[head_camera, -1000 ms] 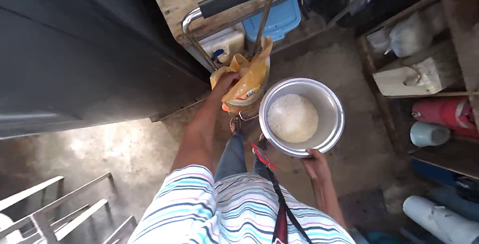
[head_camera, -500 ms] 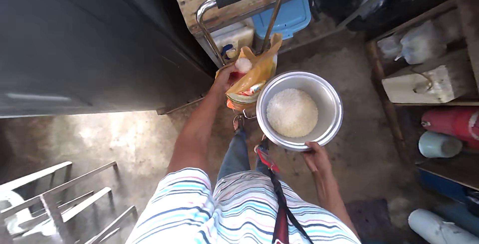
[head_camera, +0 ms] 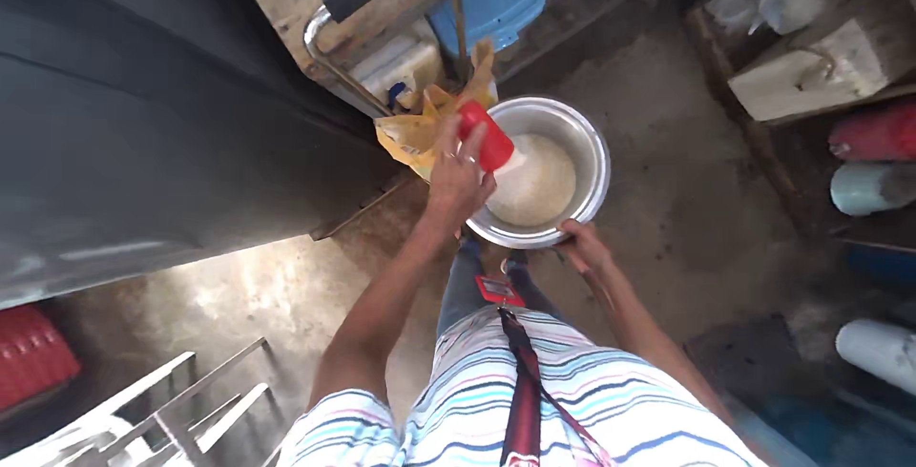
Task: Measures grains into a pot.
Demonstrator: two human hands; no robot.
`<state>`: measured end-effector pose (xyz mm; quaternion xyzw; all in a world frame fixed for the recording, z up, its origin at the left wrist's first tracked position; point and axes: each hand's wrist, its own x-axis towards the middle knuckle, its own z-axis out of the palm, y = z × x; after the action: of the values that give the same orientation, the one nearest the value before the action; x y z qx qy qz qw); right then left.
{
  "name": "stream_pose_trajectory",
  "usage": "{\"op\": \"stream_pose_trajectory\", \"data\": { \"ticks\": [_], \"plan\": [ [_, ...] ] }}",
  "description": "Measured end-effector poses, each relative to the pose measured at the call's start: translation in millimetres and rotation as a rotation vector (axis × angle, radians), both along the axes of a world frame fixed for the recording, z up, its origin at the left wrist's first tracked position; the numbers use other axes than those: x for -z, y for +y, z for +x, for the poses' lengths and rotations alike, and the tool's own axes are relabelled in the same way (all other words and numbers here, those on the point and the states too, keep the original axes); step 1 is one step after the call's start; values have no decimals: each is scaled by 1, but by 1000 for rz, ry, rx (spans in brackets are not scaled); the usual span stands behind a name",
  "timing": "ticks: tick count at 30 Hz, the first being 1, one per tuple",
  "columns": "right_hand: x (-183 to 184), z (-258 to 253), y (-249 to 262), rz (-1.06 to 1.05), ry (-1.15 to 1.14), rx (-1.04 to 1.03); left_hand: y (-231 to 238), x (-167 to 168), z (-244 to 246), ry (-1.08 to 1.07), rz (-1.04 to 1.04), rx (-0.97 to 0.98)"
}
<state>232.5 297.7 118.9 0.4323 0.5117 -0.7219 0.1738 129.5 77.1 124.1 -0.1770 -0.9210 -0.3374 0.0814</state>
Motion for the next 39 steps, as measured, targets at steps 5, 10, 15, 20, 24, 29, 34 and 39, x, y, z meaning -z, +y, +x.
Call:
{"op": "stream_pose_trajectory", "data": {
  "ticks": [5, 10, 15, 20, 24, 29, 34, 39],
  "plan": [
    [6, 0, -1, -56, -14, 50, 19, 51, 30, 430, -193, 314],
    [14, 10, 1, -78, -24, 75, -8, 0, 21, -112, 59, -41],
    [14, 27, 0, -55, -46, 158, -73, 5, -79, -840, -158, -483],
    [18, 42, -5, -53, -76, 281, -64, 82, -145, -1269, -207, -312],
    [26, 51, -11, -35, -108, 391, -43, 125, -156, -1075, -553, -249],
    [32, 57, -15, 1, -136, 514, -12, 154, -159, -993, -490, -704],
    [41, 67, -12, 12, -114, 536, 35, 116, -162, -1202, -487, -520],
    [35, 61, -5, 17, -107, 542, 50, 73, -163, -1263, -508, -355]
  ]
}}
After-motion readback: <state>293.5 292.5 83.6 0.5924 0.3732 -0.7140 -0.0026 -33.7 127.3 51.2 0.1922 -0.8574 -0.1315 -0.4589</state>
